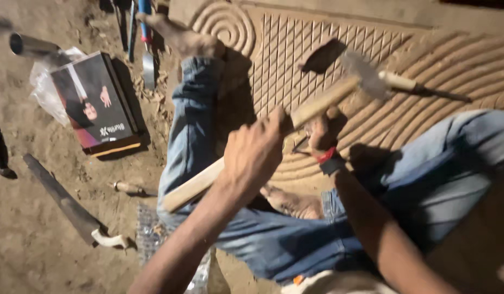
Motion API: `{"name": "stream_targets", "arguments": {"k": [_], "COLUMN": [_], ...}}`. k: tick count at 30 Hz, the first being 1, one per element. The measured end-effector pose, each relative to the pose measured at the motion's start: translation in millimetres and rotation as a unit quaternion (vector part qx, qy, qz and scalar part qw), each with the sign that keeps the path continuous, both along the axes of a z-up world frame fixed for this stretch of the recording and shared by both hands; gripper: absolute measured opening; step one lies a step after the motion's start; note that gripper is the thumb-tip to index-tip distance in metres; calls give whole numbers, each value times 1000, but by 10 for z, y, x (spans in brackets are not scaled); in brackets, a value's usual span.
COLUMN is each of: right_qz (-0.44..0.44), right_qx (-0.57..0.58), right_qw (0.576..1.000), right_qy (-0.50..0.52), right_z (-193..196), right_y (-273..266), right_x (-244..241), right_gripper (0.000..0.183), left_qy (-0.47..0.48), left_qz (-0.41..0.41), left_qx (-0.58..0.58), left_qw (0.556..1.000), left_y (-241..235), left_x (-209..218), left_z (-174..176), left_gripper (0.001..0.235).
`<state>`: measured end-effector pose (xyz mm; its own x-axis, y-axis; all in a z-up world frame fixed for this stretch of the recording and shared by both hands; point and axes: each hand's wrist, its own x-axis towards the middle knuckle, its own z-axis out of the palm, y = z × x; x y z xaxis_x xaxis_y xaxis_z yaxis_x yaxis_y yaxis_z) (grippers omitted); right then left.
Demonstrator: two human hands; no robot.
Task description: The person sits on the ground and uses a chisel and hammer to carve a decorative diamond pattern into a large wooden panel. The person repeatedly strikes the chisel to remove wood and refine the design.
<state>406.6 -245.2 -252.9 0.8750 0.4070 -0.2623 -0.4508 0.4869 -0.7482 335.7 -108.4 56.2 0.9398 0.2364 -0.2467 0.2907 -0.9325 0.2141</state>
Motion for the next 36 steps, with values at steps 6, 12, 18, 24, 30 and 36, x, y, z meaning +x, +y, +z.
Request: {"name": "stream_targets", "arguments": {"k": [6, 12, 18, 24, 30, 36], "right_qz": [-83, -110, -35, 39, 134, 112], "right_qx": [-66, -70, 181, -92, -47, -56], "right_qw": [993, 991, 972, 985, 990, 992], "right_qy": [-52, -26, 142, -140, 9, -22], "right_z": [393, 543, 636, 964, 1099, 1088], "right_y": [63, 139, -31, 241, 473, 553], "right_x": [16, 116, 571, 819, 619, 530], "right_gripper": [30, 32, 37, 37, 36, 39], "left_qy": [-49, -21, -40, -73, -50, -47], "left_qz": [-18, -15, 117, 239, 379, 439], "left_qx": [10, 8, -116, -135, -163, -189], "left_qw": [999, 1000, 986, 959, 909, 877], "left_y": [-28, -118, -133, -196, -469, -581], "left_x": [-52, -37, -111, -752, -1418, -1663], "left_z": [-88, -111, 2, -148, -621, -804], "left_gripper": [42, 28, 27, 30, 26, 22]}}
